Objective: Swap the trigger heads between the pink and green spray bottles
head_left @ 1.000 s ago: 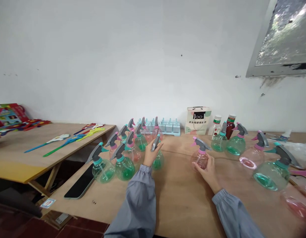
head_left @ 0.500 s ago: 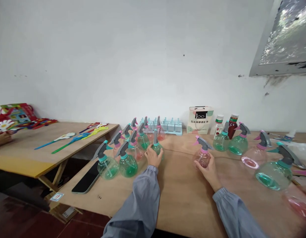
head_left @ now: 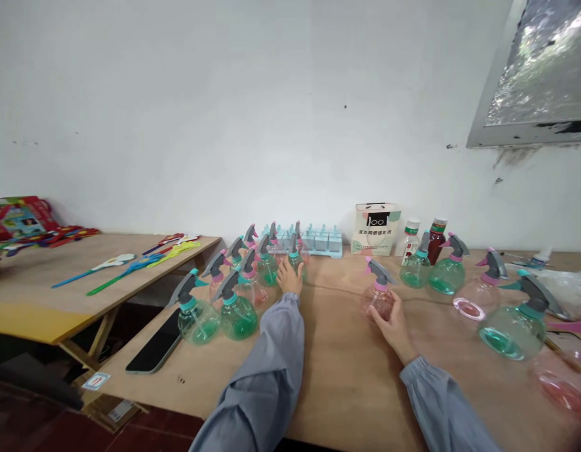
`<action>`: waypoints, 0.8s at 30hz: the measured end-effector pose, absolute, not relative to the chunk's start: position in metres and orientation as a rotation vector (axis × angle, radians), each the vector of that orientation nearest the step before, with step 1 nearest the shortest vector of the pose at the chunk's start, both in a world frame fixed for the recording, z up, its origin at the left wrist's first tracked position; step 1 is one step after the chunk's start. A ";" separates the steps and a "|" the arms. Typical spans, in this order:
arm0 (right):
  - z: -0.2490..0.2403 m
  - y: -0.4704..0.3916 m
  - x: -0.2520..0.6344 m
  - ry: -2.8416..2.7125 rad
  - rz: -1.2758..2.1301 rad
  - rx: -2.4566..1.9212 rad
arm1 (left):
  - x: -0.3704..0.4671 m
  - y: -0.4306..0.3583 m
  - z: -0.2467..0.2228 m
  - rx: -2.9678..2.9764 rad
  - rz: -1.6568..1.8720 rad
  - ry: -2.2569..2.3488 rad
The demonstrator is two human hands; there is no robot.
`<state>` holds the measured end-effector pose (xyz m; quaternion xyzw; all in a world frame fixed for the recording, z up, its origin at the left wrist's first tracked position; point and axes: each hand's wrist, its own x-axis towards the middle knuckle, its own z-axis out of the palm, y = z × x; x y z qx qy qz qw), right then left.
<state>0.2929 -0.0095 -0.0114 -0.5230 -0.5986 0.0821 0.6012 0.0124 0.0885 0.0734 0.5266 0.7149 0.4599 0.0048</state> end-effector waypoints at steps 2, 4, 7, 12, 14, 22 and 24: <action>-0.011 -0.010 0.292 -1.377 0.184 -1.220 | 0.011 0.089 0.074 1.613 1.495 2.190; -0.009 -0.010 0.292 -1.368 0.157 -1.234 | 0.010 0.084 0.072 1.543 1.697 2.097; -0.006 -0.010 0.290 -1.357 0.051 -1.268 | 0.019 0.065 0.062 1.540 2.107 1.802; -0.005 -0.018 0.267 -1.406 -0.058 -1.341 | 0.070 0.016 0.053 2.039 1.880 1.138; -0.008 -0.026 0.249 -1.473 -0.076 -1.324 | 0.093 0.001 0.055 2.025 1.700 1.083; 0.009 -0.033 0.261 -1.755 -0.037 -1.113 | 0.091 -0.013 0.070 1.605 1.665 0.936; 0.030 -0.006 0.300 -1.492 -0.100 -1.198 | 0.078 -0.011 0.071 1.516 1.644 0.892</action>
